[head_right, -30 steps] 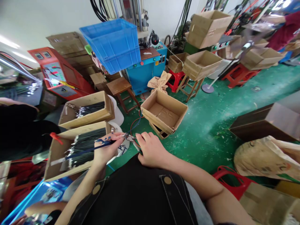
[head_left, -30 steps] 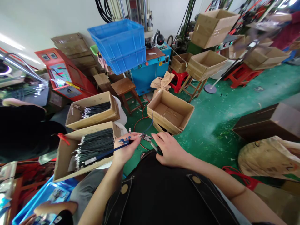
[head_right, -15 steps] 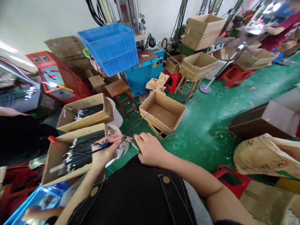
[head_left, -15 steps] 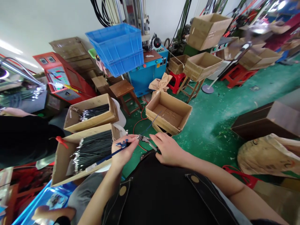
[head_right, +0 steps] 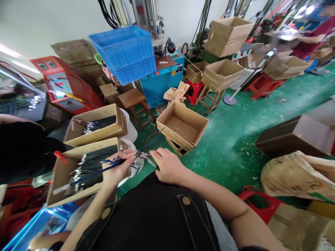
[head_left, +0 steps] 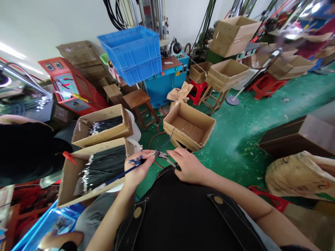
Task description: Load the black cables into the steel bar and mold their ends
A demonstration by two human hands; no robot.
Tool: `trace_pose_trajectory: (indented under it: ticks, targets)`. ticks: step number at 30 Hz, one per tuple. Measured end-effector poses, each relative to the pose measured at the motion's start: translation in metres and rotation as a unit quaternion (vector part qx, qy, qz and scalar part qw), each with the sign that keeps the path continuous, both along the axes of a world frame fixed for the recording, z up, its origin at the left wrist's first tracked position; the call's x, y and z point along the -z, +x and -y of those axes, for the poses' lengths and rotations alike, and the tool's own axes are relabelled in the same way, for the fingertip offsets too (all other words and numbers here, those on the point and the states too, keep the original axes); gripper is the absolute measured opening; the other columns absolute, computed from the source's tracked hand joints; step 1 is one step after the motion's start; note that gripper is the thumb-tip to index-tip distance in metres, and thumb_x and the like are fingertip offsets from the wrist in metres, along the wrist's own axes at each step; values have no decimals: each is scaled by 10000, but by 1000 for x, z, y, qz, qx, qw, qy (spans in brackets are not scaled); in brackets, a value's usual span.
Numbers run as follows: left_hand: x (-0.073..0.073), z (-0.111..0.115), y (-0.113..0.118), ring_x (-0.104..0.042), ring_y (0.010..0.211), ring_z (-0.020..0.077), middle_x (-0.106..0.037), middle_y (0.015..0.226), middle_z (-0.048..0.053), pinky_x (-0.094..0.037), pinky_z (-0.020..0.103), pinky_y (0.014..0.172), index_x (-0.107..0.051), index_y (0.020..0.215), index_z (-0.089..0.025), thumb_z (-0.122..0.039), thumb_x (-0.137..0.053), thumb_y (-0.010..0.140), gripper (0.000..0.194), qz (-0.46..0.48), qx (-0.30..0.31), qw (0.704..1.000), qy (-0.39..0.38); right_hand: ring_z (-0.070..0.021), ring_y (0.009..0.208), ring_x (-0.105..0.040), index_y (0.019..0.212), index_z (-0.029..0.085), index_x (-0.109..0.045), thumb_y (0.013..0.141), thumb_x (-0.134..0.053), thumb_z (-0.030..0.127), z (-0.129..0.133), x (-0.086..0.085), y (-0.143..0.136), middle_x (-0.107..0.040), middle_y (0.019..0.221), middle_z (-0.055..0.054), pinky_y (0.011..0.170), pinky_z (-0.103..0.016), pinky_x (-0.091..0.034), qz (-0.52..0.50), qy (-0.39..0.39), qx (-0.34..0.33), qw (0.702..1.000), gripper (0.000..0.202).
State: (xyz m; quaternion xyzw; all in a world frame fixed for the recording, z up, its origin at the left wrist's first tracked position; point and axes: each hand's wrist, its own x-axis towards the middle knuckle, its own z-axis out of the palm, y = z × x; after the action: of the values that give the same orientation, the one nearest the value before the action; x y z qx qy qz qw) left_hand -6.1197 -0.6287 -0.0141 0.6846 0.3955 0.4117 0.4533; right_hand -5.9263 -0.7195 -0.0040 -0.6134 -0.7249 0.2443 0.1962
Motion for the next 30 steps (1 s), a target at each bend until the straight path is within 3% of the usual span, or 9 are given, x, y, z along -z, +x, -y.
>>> trace_pose_trajectory:
  ticks: [6,13,15,18,21,30]
  targets:
    - [3,-2,0,-710,804,191,-751,873,44,-557,316,756,-638,677,-186,-184,-719,745,106,-27,-18,998,56,-247,1068,-516,1309,98,-484,746,-508,132,-3,4,-2,-554,1177,-142,956,-388,-454,-9,1,-6,1000,564]
    - [-11,-14,-5,-668,957,190,-731,981,60,-507,320,871,-690,841,-196,-213,-659,816,43,-72,81,993,47,-231,1011,-518,1261,107,-512,688,-532,133,-6,6,2,-556,1120,-126,929,-371,-455,-40,11,-6,999,574]
    - [-9,-15,-4,-663,765,145,-734,906,51,-514,259,699,-672,882,-199,-246,-635,844,71,-38,53,998,-4,-248,1043,-498,1262,110,-511,649,-561,149,-5,5,6,-544,1153,-129,954,-398,-436,-39,28,-14,999,617]
    - [-3,-13,1,-408,391,50,-715,753,20,-293,184,382,-616,874,-196,-311,-620,862,116,53,34,990,-128,-253,1057,-494,1266,114,-512,640,-564,154,-4,3,9,-542,1168,-132,963,-408,-428,-46,63,-2,997,629]
    - [1,-10,8,-321,367,29,-697,713,18,-212,177,368,-602,853,-186,-337,-638,850,155,82,48,978,-186,-261,1062,-499,1275,122,-503,663,-549,154,-6,3,10,-546,1165,-138,959,-423,-432,-40,93,21,995,614]
    - [3,-2,17,-339,386,41,-663,652,0,-233,183,382,-604,852,-185,-361,-644,842,181,97,24,979,-180,-247,1067,-524,1268,121,-518,681,-536,147,-11,7,7,-559,1165,-130,959,-397,-452,-52,63,11,997,588]
